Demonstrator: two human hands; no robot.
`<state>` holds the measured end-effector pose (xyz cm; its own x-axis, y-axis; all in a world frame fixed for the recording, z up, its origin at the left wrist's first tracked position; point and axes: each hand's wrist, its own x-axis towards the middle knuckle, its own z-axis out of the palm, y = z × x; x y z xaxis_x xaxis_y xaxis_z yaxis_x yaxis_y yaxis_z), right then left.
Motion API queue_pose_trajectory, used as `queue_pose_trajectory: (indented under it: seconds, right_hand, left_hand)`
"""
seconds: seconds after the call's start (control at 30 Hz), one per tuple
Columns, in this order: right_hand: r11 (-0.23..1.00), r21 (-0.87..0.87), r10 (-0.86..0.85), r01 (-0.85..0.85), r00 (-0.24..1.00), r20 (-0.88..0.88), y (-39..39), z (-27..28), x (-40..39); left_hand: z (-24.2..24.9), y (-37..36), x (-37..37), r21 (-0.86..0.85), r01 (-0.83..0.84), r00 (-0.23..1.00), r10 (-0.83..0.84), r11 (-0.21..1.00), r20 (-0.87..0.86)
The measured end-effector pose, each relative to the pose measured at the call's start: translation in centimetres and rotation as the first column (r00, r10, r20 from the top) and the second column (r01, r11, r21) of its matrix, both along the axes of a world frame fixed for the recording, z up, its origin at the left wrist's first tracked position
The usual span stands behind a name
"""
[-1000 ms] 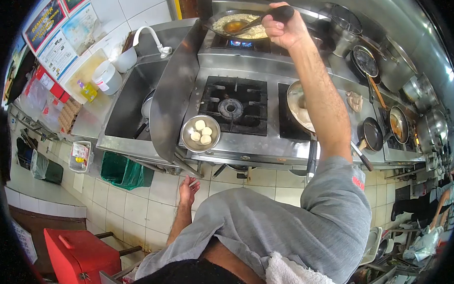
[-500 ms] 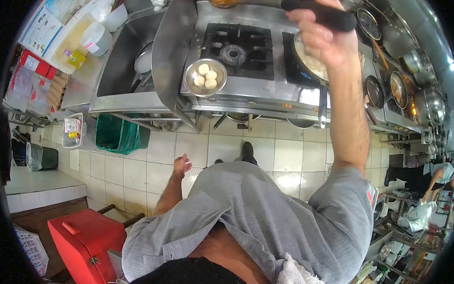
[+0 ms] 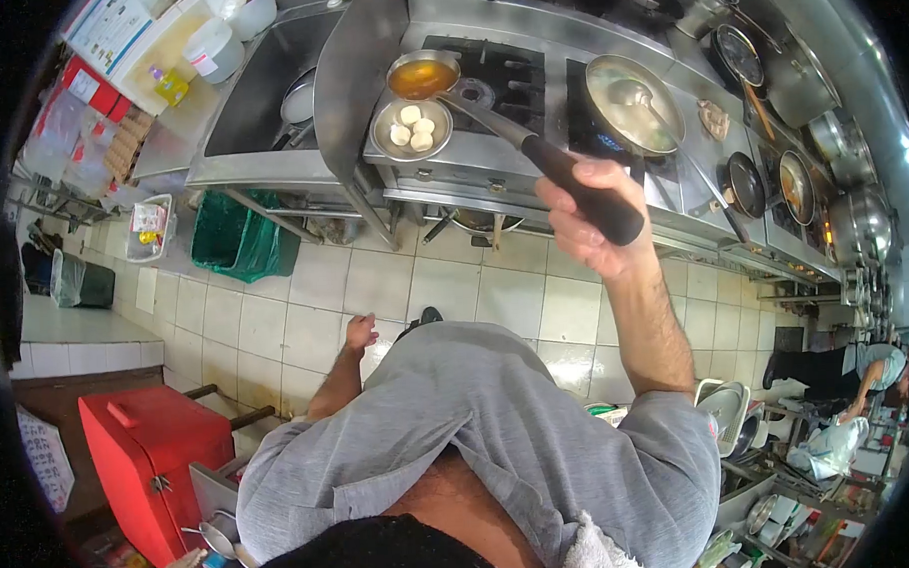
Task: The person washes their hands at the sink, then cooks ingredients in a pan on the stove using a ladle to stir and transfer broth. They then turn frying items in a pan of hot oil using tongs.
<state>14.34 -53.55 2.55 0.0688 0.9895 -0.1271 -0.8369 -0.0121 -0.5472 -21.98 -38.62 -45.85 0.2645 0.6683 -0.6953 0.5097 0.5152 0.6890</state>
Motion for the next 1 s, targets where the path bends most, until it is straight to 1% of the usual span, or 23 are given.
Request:
queue_pose_trajectory:
  seconds: [0.07,0.2,0.27,0.33,0.47,0.5,0.63,0.87,0.97,1.0]
  right_hand:
    - [1.0,-0.011,-0.009,0.01,0.998,0.06,-0.7,-0.4,-0.4]
    - [1.0,-0.016,0.024,-0.023,0.994,0.106,-1.9,-1.5,-0.4]
    - [0.999,-0.051,-0.006,0.016,0.981,0.193,-2.5,-1.9,-0.3]
    - [0.998,-0.064,0.004,0.01,0.975,0.22,-3.0,-2.1,-0.2]
    - [0.996,-0.091,0.02,0.006,0.958,0.285,-3.6,-2.6,0.2]
    - [0.996,-0.09,0.025,0.001,0.958,0.284,-3.8,-2.6,0.2]
    - [0.994,-0.108,0.021,0.016,0.942,0.334,-4.2,-3.1,0.2]
    - [0.988,-0.145,0.006,0.06,0.909,0.416,-4.4,-3.6,-0.8]
    - [0.985,-0.157,0.01,0.07,0.889,0.458,-4.3,-3.5,-1.6]
    - [0.985,-0.155,0.005,0.075,0.887,0.461,-4.2,-3.5,-1.8]
  left_hand:
    - [1.5,-1.2,1.8,0.001,-0.004,1.0,0.004,1.0,0.003]
    - [2.8,-3.8,3.3,0.025,0.004,1.0,-0.004,1.0,0.019]
    - [3.3,-5.1,3.1,0.031,-0.011,1.0,0.011,0.999,-0.004]
    - [3.1,-6.0,2.5,-0.006,-0.037,0.999,0.036,0.999,-0.01]
    - [3.9,-7.9,1.2,0.002,-0.077,0.996,0.077,0.997,-0.038]
    - [4.1,-8.3,1.0,-0.019,-0.067,0.997,0.066,0.998,-0.04]
    - [4.5,-9.2,0.9,-0.041,-0.056,0.998,0.055,0.998,-0.023]
    - [5.6,-8.6,2.7,-0.027,-0.013,1.0,0.013,1.0,0.011]
    - [5.1,-7.8,2.8,-0.02,0.01,1.0,-0.01,1.0,0.014]
    - [5.0,-7.6,2.8,0.001,-0.009,1.0,0.009,1.0,0.027]
